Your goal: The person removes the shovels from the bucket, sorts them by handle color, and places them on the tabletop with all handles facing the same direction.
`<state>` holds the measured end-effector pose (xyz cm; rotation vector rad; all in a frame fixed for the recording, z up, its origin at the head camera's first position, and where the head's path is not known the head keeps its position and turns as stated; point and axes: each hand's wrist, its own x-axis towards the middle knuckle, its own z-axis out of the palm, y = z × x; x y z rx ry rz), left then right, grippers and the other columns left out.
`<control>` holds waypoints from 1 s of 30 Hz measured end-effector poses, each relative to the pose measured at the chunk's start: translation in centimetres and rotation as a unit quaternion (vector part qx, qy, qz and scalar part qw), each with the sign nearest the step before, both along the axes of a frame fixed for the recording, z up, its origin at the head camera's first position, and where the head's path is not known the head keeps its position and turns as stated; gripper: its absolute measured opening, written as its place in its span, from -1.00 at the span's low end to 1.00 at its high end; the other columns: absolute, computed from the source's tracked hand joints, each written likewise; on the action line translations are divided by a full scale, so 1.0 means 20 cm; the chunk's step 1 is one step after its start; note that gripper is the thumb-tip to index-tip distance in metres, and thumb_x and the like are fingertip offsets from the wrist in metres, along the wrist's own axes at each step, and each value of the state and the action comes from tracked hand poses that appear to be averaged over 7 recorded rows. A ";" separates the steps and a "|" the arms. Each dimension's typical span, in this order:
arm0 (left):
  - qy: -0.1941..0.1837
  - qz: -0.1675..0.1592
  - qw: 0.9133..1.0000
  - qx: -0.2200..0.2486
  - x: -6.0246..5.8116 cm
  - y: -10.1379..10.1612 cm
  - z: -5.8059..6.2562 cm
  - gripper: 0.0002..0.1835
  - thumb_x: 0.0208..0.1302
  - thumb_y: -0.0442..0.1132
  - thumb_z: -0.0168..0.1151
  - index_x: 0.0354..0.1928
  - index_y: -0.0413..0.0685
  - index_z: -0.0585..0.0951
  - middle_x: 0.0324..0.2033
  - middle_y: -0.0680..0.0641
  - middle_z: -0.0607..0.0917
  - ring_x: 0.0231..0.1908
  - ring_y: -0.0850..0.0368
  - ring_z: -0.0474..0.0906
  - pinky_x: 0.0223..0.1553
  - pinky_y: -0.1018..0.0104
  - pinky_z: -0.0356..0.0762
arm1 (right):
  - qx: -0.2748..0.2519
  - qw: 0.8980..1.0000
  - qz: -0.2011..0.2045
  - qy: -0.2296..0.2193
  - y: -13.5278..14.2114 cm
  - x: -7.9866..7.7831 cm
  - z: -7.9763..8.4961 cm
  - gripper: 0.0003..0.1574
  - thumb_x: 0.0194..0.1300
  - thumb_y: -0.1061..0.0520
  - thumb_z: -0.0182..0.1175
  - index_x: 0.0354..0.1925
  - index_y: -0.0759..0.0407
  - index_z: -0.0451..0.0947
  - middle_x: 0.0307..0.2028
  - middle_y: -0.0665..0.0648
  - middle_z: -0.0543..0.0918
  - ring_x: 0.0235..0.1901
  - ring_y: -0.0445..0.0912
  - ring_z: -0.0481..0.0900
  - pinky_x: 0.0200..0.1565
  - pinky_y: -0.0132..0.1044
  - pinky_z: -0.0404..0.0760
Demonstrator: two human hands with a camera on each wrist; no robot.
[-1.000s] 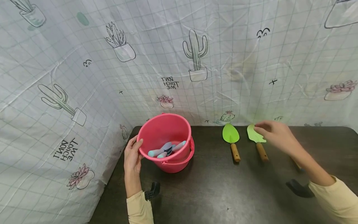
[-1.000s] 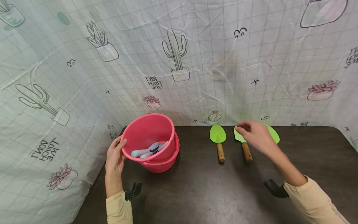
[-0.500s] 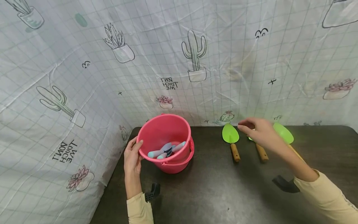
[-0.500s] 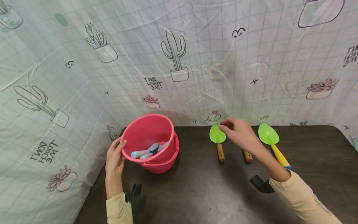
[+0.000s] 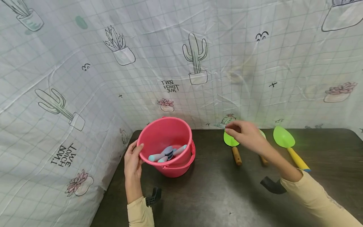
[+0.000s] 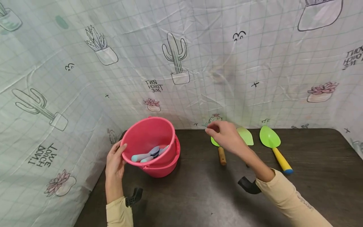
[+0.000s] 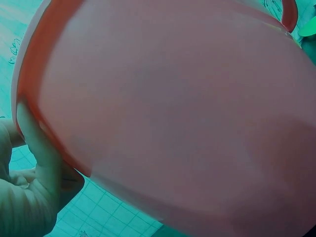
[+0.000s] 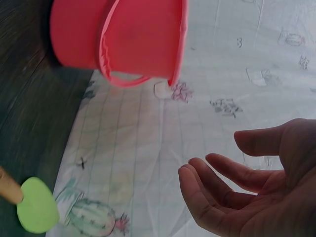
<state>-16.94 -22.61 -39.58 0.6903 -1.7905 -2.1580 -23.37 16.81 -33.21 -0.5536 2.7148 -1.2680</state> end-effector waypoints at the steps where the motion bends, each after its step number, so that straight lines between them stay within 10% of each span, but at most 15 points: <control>1: 0.001 0.000 1.000 0.000 0.00 0.00 0.00 -0.49 0.49 -0.25 0.24 0.41 -0.18 0.42 0.09 -0.24 0.68 -0.21 0.13 0.79 -0.28 0.41 0.69 | -0.001 1.000 0.002 0.005 -0.02 0.00 0.00 -0.63 0.52 0.07 0.19 0.07 0.34 0.67 -0.13 0.19 0.76 -0.14 0.07 0.68 -0.13 -0.06 0.60; 9: -0.009 0.002 1.000 -0.007 0.02 -0.01 -0.01 -0.49 0.48 -0.24 0.25 0.40 -0.19 0.43 0.03 -0.21 0.70 -0.25 0.13 0.78 -0.28 0.39 0.70 | -0.009 0.999 0.030 0.009 -0.24 0.00 0.04 -0.67 0.50 0.12 0.21 0.04 0.33 0.68 -0.09 0.22 0.75 -0.05 0.13 0.67 0.01 0.11 0.61; 30: 0.001 0.001 1.000 -0.005 0.00 0.00 0.00 -0.50 0.48 -0.26 0.24 0.39 -0.18 0.44 -0.06 -0.18 0.73 -0.38 0.19 0.77 -0.41 0.49 0.64 | -0.057 0.992 0.115 -0.015 -0.75 -0.02 0.09 -0.81 0.43 0.20 0.24 -0.07 0.26 0.68 -0.20 0.08 0.75 -0.17 -0.06 0.65 -0.08 -0.19 0.66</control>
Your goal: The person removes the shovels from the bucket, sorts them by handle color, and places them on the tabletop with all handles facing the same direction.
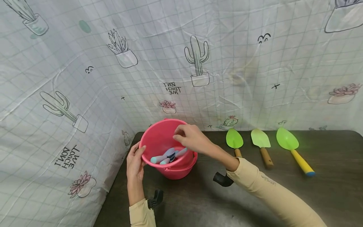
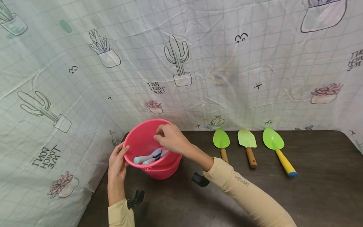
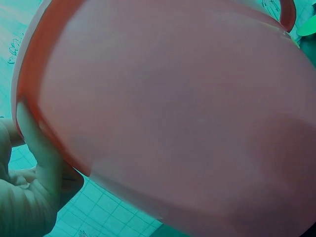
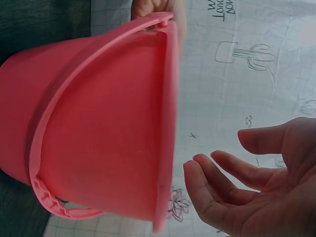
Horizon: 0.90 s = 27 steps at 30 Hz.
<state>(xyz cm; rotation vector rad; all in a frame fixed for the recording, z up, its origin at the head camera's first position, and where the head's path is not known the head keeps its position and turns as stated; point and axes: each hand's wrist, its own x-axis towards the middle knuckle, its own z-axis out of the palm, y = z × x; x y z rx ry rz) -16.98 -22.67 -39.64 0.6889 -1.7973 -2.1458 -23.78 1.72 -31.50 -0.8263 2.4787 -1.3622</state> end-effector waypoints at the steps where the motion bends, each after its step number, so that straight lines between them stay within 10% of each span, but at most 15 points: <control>1: 0.000 0.001 1.000 -0.001 0.00 0.00 0.00 -0.50 0.48 -0.26 0.24 0.39 -0.18 0.44 -0.06 -0.18 0.73 -0.39 0.20 0.76 -0.42 0.50 0.63 | 0.002 1.000 0.003 -0.002 -0.02 0.00 0.00 -0.81 0.43 0.19 0.25 -0.06 0.27 0.68 -0.20 0.08 0.74 -0.17 -0.06 0.65 -0.09 -0.20 0.66; 27: 0.003 0.000 1.000 0.001 0.00 0.00 0.00 -0.52 0.49 -0.26 0.22 0.39 -0.16 0.44 0.03 -0.27 0.70 -0.36 0.16 0.77 -0.39 0.44 0.67 | 0.052 0.997 0.041 -0.039 -0.24 -0.04 -0.12 -0.79 0.41 0.21 0.30 -0.07 0.33 0.68 -0.27 0.14 0.74 -0.38 -0.10 0.59 -0.31 -0.35 0.60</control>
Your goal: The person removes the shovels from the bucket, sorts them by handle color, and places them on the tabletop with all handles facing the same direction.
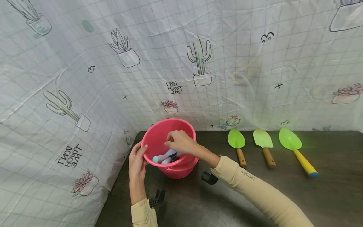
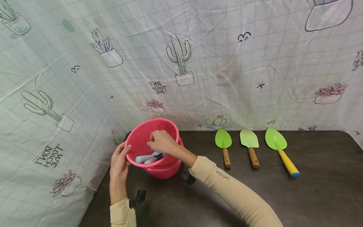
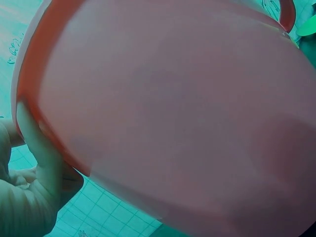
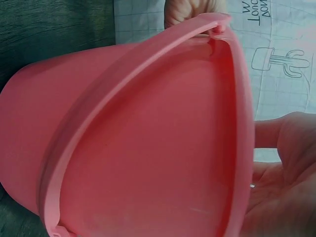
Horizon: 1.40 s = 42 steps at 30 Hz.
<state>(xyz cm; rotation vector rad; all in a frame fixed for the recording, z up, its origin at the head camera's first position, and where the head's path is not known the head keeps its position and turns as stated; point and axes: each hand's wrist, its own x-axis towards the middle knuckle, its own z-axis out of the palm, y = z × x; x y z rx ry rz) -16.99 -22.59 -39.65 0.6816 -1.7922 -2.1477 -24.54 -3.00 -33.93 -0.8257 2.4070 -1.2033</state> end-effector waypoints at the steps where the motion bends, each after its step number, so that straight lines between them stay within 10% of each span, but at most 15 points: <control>1: 0.000 -0.001 1.000 -0.001 0.00 0.00 0.00 -0.51 0.50 -0.26 0.22 0.39 -0.17 0.44 0.04 -0.28 0.69 -0.34 0.15 0.78 -0.38 0.43 0.68 | 0.001 1.000 0.001 -0.001 0.00 0.00 -0.01 -0.79 0.41 0.21 0.30 -0.07 0.33 0.68 -0.26 0.14 0.74 -0.39 -0.11 0.59 -0.32 -0.36 0.59; 42: 0.004 0.000 1.000 0.006 -0.02 -0.02 -0.02 -0.52 0.48 -0.27 0.24 0.37 -0.16 0.46 0.12 -0.38 0.64 -0.24 0.03 0.80 -0.32 0.33 0.71 | 0.051 0.995 0.062 -0.063 -0.07 -0.01 -0.05 -0.81 0.37 0.16 0.34 -0.21 0.31 0.72 -0.61 0.10 0.60 -0.64 -0.15 0.47 -0.49 -0.43 0.51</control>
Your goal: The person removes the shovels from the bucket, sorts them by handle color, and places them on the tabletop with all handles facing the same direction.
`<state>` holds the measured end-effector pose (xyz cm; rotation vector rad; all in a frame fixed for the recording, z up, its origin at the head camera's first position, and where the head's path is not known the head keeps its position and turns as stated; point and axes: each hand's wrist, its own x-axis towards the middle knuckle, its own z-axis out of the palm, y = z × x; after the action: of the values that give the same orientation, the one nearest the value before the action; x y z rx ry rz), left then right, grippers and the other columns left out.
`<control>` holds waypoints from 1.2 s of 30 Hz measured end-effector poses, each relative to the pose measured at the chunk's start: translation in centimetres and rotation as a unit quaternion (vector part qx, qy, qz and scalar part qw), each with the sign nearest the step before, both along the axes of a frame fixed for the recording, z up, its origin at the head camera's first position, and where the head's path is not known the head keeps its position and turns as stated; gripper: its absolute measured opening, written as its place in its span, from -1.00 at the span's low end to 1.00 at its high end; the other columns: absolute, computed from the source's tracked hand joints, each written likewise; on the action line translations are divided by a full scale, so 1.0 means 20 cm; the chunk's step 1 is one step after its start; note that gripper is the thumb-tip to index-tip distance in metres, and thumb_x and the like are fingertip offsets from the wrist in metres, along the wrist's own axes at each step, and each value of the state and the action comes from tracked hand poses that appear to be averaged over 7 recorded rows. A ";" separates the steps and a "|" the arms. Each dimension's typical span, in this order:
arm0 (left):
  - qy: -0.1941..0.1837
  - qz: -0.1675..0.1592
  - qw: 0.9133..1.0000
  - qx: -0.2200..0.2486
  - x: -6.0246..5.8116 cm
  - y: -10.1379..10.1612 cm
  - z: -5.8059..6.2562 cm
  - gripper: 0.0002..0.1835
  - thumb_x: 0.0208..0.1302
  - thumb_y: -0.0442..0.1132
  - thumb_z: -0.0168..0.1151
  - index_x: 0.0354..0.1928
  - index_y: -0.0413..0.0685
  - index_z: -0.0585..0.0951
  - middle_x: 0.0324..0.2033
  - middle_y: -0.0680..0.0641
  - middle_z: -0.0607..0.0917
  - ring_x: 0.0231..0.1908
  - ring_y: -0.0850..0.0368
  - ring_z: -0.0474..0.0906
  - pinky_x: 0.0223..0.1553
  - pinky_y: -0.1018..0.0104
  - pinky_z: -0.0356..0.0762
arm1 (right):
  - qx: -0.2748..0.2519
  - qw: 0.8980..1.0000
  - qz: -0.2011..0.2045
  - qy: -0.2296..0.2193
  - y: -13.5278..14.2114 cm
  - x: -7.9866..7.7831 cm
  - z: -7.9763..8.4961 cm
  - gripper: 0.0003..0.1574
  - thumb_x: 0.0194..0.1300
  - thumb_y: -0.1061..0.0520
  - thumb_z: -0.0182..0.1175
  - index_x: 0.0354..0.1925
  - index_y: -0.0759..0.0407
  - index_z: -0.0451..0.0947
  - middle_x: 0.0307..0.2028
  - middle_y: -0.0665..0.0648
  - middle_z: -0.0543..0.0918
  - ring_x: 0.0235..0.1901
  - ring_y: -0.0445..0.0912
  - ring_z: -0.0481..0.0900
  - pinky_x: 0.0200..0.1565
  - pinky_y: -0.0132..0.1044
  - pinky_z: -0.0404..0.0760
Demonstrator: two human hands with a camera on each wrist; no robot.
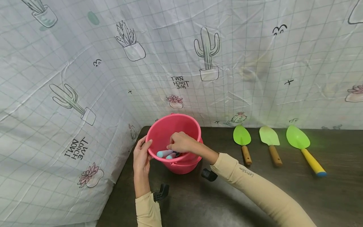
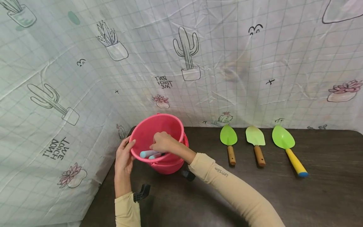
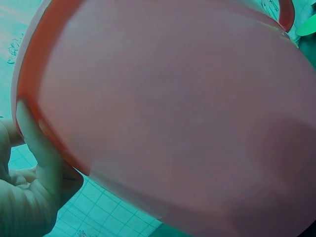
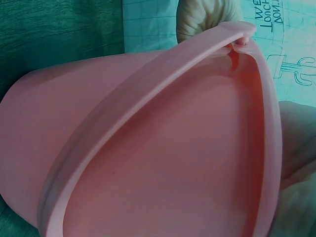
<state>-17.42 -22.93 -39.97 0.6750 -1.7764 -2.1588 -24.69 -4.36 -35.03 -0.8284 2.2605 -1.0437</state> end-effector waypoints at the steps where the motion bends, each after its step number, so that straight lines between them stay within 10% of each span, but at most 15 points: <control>1: 0.000 -0.001 1.000 0.000 0.00 0.00 0.00 -0.52 0.48 -0.27 0.24 0.37 -0.16 0.45 0.11 -0.37 0.64 -0.24 0.04 0.80 -0.32 0.33 0.71 | 0.002 1.000 -0.001 0.000 0.00 0.00 0.00 -0.81 0.37 0.16 0.34 -0.21 0.30 0.72 -0.62 0.08 0.59 -0.64 -0.14 0.47 -0.48 -0.43 0.51; 21: 0.012 -0.020 1.000 0.001 -0.07 0.05 0.02 -0.51 0.46 -0.24 0.26 0.36 -0.19 0.46 0.04 -0.28 0.70 -0.35 0.13 0.79 -0.38 0.43 0.67 | 0.014 0.999 -0.037 0.005 -0.08 -0.06 -0.01 -0.71 0.40 0.15 0.30 -0.43 0.30 0.69 -0.69 0.07 0.48 -0.68 -0.10 0.41 -0.57 -0.41 0.43; 36: -0.018 -0.008 1.000 -0.014 0.01 0.00 0.01 -0.49 0.48 -0.22 0.25 0.39 -0.14 0.43 0.11 -0.28 0.68 -0.33 0.13 0.79 -0.35 0.43 0.67 | 0.054 0.997 -0.038 -0.028 -0.21 -0.05 -0.14 -0.84 0.33 0.17 0.33 -0.29 0.26 0.59 -0.62 0.11 0.56 -0.59 -0.02 0.63 -0.40 -0.27 0.69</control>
<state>-17.13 -22.87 -39.77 0.7011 -1.8333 -2.1400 -25.71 -8.56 -37.73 -0.6646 2.2951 -0.9566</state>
